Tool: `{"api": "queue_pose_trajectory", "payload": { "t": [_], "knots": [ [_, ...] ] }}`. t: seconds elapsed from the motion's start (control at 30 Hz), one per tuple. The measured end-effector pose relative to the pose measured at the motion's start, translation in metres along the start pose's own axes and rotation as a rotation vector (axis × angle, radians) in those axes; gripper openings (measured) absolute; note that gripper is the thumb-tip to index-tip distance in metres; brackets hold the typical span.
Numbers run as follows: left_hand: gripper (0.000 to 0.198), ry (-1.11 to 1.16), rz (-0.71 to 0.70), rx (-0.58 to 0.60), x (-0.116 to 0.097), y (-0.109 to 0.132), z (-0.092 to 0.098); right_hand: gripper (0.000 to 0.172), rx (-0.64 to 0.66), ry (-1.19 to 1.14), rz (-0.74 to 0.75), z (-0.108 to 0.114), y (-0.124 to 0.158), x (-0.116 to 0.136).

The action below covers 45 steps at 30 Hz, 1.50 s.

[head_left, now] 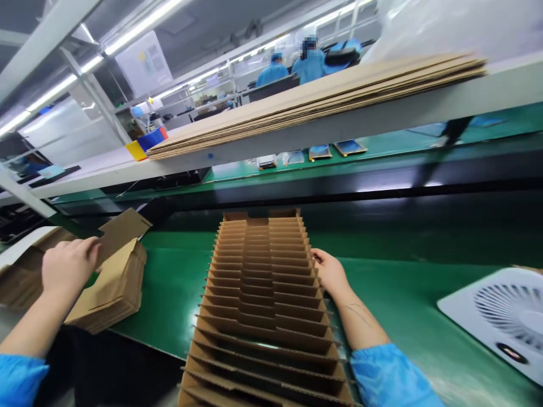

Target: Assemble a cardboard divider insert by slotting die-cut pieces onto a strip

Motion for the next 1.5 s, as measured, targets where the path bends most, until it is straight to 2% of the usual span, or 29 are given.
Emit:
{"api": "queue_pose_trajectory", "payload": {
  "t": [0.07, 0.17, 0.27, 0.33, 0.4, 0.47, 0.53, 0.63, 0.77, 1.0, 1.5],
  "knots": [
    [0.044, 0.12, -0.187, -0.162, -0.049, -0.003, 0.032, 0.038, 0.02, -0.007, -0.008, -0.001, 0.001, 0.002],
    [0.03, 0.302, -0.461, -0.321, -0.138, -0.011, 0.074, 0.037, 0.034, -0.01, -0.02, -0.001, 0.003, 0.005],
    [0.027, 0.375, -0.689, -0.393, -0.228, -0.024, 0.105, 0.036, 0.043, -0.01, -0.028, -0.001, 0.003, 0.007],
    [0.029, 0.388, -0.79, -0.4, -0.281, -0.033, 0.12, 0.036, 0.045, -0.012, -0.03, -0.001, 0.003, 0.008],
    [0.03, 0.389, -0.847, -0.395, -0.324, -0.04, 0.129, 0.037, 0.044, -0.019, -0.031, -0.001, 0.002, 0.008],
    [0.031, 0.376, -0.885, -0.387, -0.357, -0.046, 0.132, 0.038, 0.041, -0.025, -0.031, -0.001, 0.002, 0.009],
    [0.034, 0.347, -0.916, -0.378, -0.379, -0.05, 0.132, 0.037, 0.036, -0.027, -0.03, -0.001, 0.001, 0.011],
    [0.036, 0.311, -0.944, -0.382, -0.396, -0.057, 0.128, 0.034, 0.024, -0.021, -0.026, 0.0, 0.001, 0.016],
    [0.036, 0.309, -0.922, -0.371, -0.4, -0.071, 0.124, 0.029, 0.008, -0.01, -0.034, 0.002, 0.0, 0.021],
    [0.04, 0.318, -0.885, -0.204, -0.399, -0.1, 0.122, 0.028, -0.001, 0.007, -0.053, 0.002, -0.001, 0.02],
    [0.041, 0.396, -0.869, -0.13, -0.403, -0.114, 0.121, 0.026, -0.003, 0.026, -0.058, 0.002, -0.001, 0.018]
  ]
}}
Point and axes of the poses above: each hand's wrist, its own y-axis away from the middle knuckle, its own z-axis out of the back of the hand, x = y × z, the point moved 6 cm from there along -y, towards the middle knuckle, and after that the axes turned 14 degrees about x, right-handed, at the moved point
